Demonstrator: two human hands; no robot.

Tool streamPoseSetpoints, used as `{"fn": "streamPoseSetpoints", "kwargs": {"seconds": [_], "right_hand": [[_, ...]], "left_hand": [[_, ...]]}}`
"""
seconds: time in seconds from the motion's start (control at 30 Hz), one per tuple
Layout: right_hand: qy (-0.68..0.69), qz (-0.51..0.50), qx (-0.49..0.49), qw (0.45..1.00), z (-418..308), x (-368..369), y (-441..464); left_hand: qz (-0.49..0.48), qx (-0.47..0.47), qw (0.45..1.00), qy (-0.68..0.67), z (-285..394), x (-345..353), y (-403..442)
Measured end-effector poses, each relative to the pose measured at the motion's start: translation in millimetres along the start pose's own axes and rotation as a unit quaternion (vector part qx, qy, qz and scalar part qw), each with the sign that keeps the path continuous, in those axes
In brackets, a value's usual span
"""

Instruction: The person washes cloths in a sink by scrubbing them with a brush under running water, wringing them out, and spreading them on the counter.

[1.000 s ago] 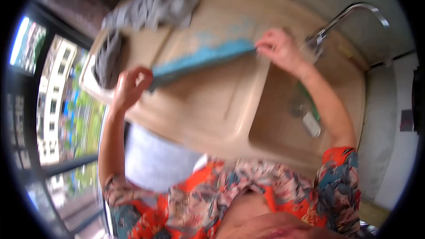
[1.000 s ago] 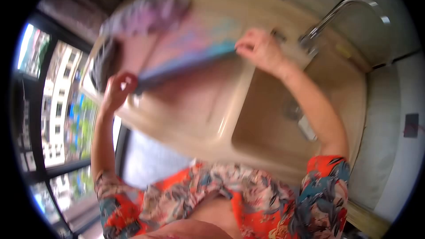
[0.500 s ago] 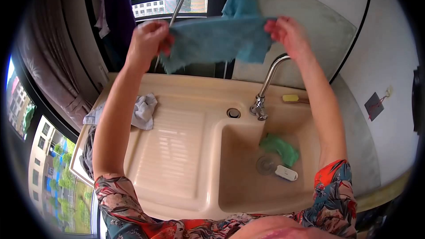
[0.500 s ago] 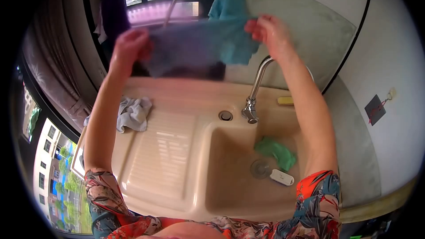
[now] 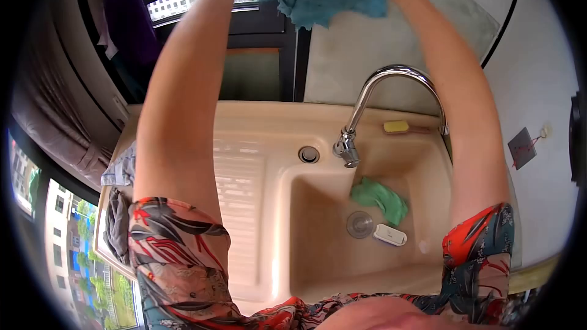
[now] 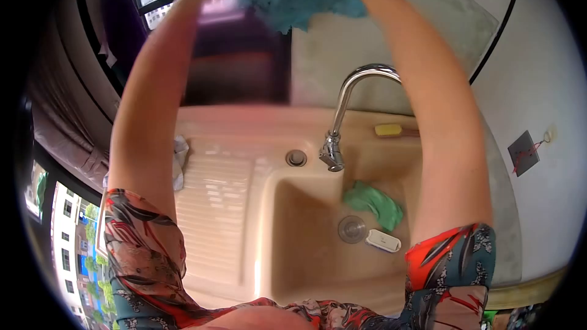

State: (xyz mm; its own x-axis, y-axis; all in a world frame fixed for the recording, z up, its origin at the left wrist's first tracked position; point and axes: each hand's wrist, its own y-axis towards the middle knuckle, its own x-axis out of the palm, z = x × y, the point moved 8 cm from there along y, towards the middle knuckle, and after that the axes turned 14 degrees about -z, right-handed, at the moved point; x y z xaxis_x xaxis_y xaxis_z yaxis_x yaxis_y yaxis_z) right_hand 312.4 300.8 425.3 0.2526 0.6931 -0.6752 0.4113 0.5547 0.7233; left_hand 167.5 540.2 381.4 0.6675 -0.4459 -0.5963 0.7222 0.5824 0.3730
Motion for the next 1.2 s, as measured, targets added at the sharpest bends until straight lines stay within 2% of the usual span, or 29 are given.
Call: {"fn": "streamPoseSetpoints", "kwargs": {"seconds": [0.03, 0.1, 0.13, 0.23, 0.33, 0.37, 0.43, 0.5, 0.53, 0.57, 0.63, 0.67, 0.73, 0.77, 0.83, 0.97, 1.07, 1.13, 1.2], "right_hand": [[0.009, 0.033, -0.018, 0.999, 5, 11, -10], [0.254, -0.091, 0.032, 0.962, 17, 38, -35], [0.37, -0.151, 0.058, 0.915, 20, 53, -46], [0.172, -0.045, -0.013, 0.984, 13, 31, -54], [0.13, 0.023, -0.142, 0.981, -16, 1, -71], [0.053, -0.005, -0.164, 0.985, -22, 1, -72], [-0.104, -0.06, -0.204, 0.972, -31, 4, -73], [0.082, -0.044, -0.19, 0.977, -35, 10, -76], [0.175, -0.037, -0.178, 0.968, -41, 16, -81], [0.287, -0.089, -0.173, 0.938, -57, 23, -87], [0.499, -0.189, -0.151, 0.832, -97, 38, -107], [0.51, -0.244, -0.131, 0.814, -108, 51, -116], [0.525, -0.351, -0.094, 0.77, -125, 72, -133], [0.541, -0.35, -0.081, 0.761, -127, 73, -139], [0.569, -0.349, -0.056, 0.742, -133, 75, -148], [0.556, -0.356, -0.054, 0.749, -136, 84, -155], [0.571, -0.365, -0.046, 0.734, -129, 94, -159], [0.606, -0.345, -0.058, 0.714, -114, 88, -161], [0.602, -0.344, -0.055, 0.719, -97, 81, -161]], "left_hand": [[-0.053, -0.02, 0.998, 0.03, -6, 23, -8], [-0.08, -0.042, 0.994, -0.054, -8, 61, -48], [-0.096, 0.007, 0.993, -0.075, -10, 70, -51], [0.015, 0.029, 0.998, -0.053, -15, 61, -63], [0.09, 0.039, 0.995, 0.009, -1, 20, -85], [0.109, 0.035, 0.993, 0.024, 6, 8, -95], [0.169, 0.144, 0.956, 0.193, 19, -12, -86], [0.229, 0.243, 0.882, 0.334, 42, -17, -100], [0.226, 0.113, 0.929, 0.271, 53, -22, -117], [0.21, 0.133, 0.94, 0.233, 69, -20, -131], [0.174, 0.168, 0.957, 0.158, 87, -15, -147], [0.157, 0.164, 0.968, 0.104, 87, -14, -148], [0.135, 0.155, 0.976, 0.08, 85, -16, -155], [0.124, 0.15, 0.979, 0.067, 83, -16, -158], [0.147, 0.149, 0.969, 0.135, 87, -22, -165], [0.153, 0.149, 0.959, 0.186, 91, -22, -169], [0.169, 0.193, 0.951, 0.171, 98, -24, -183], [0.173, 0.178, 0.958, 0.146, 87, -29, -175], [0.185, 0.177, 0.957, 0.138, 78, -33, -169]]}}
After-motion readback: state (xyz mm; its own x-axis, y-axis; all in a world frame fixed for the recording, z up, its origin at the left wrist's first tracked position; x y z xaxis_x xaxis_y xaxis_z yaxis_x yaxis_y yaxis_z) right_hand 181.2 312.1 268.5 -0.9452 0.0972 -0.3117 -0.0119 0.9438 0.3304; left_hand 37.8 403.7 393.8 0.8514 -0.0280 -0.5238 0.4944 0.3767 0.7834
